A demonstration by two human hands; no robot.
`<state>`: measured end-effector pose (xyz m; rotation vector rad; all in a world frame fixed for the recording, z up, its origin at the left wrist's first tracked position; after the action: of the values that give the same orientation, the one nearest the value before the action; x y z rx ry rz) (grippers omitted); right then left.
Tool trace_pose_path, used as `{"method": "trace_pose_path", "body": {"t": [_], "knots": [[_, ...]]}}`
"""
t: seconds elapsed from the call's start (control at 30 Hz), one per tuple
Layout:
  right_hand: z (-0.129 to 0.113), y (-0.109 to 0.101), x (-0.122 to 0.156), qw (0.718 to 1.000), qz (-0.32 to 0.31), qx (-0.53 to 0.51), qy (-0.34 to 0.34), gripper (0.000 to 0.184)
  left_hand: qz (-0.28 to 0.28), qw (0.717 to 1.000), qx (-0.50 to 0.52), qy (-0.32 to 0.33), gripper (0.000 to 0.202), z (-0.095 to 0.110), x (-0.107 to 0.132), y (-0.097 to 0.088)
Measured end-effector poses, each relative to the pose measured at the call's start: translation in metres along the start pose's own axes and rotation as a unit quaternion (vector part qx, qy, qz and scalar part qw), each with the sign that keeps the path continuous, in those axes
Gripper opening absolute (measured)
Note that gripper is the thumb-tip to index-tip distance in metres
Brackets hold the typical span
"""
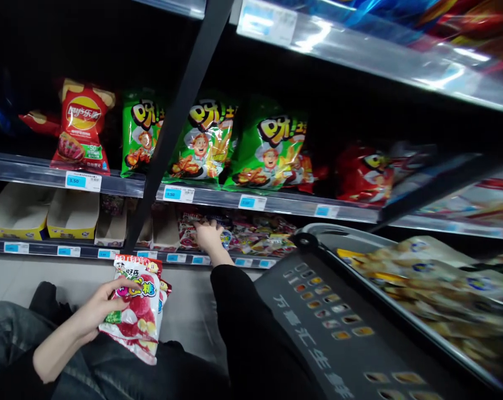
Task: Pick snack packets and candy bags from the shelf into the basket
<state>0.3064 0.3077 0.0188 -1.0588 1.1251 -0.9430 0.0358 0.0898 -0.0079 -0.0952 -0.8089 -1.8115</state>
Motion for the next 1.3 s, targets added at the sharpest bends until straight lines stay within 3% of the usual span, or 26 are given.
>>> {"method": "trace_pose_path", "body": {"t": [0.1, 0.2, 0.4, 0.53, 0.6, 0.73, 0.83, 0.93, 1.03, 1.13, 1.23, 1.3], "knots": [[0.007, -0.001, -0.001, 1.0, 0.006, 0.002, -0.026, 0.018, 0.014, 1.0, 0.009, 0.005, 0.016, 0.001, -0.001, -0.005], [0.012, -0.016, 0.006, 0.999, 0.018, -0.008, -0.047, 0.02, 0.018, 0.999, 0.028, 0.003, 0.017, 0.001, -0.003, -0.007], [0.005, -0.087, 0.043, 0.993, 0.098, -0.022, -0.06, 0.029, 0.071, 0.997, 0.025, 0.025, 0.011, 0.004, -0.007, -0.015], [-0.031, -0.155, 0.073, 0.983, 0.138, -0.071, -0.102, 0.022, 0.127, 0.98, -0.113, 0.103, 0.019, 0.016, -0.004, -0.016], [-0.058, -0.186, 0.085, 0.974, 0.12, -0.142, -0.129, 0.017, 0.146, 0.961, -0.179, 0.149, 0.019, 0.02, -0.001, -0.014], [-0.12, -0.225, 0.097, 0.93, 0.073, -0.301, -0.196, 0.012, 0.074, 0.953, -0.219, 0.196, 0.026, 0.017, 0.006, -0.001], [-0.158, -0.221, 0.097, 0.894, 0.022, -0.377, -0.239, 0.012, 0.032, 0.972, -0.132, 0.19, 0.045, 0.012, 0.01, 0.003], [-0.175, -0.197, 0.089, 0.884, -0.003, -0.403, -0.235, 0.012, 0.058, 0.981, -0.068, 0.175, 0.051, 0.01, 0.01, 0.0], [-0.172, -0.172, 0.081, 0.887, 0.006, -0.418, -0.194, 0.013, 0.089, 0.981, -0.072, 0.156, 0.039, 0.012, 0.007, -0.003], [-0.166, -0.154, 0.081, 0.868, -0.03, -0.462, -0.178, 0.018, 0.1, 0.986, -0.038, 0.129, 0.036, 0.01, 0.001, -0.007], [-0.159, -0.145, 0.083, 0.857, -0.062, -0.482, -0.171, 0.017, 0.103, 0.987, -0.017, 0.122, 0.038, 0.007, -0.003, -0.009], [-0.153, -0.144, 0.083, 0.862, -0.05, -0.478, -0.162, 0.016, 0.081, 0.989, -0.03, 0.123, 0.038, 0.007, -0.003, -0.005]]}}
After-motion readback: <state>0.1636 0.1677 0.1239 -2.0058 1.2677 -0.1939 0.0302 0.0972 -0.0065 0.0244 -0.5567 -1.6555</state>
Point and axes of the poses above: each hand's wrist, its own x-axis away from the middle knuckle, its own y-axis out of the palm, z = x × y, the point moved 6 cm from there along -x, towards the middle knuckle, and after that the axes turned 9 degrees about -y, right-handed, at the moved point
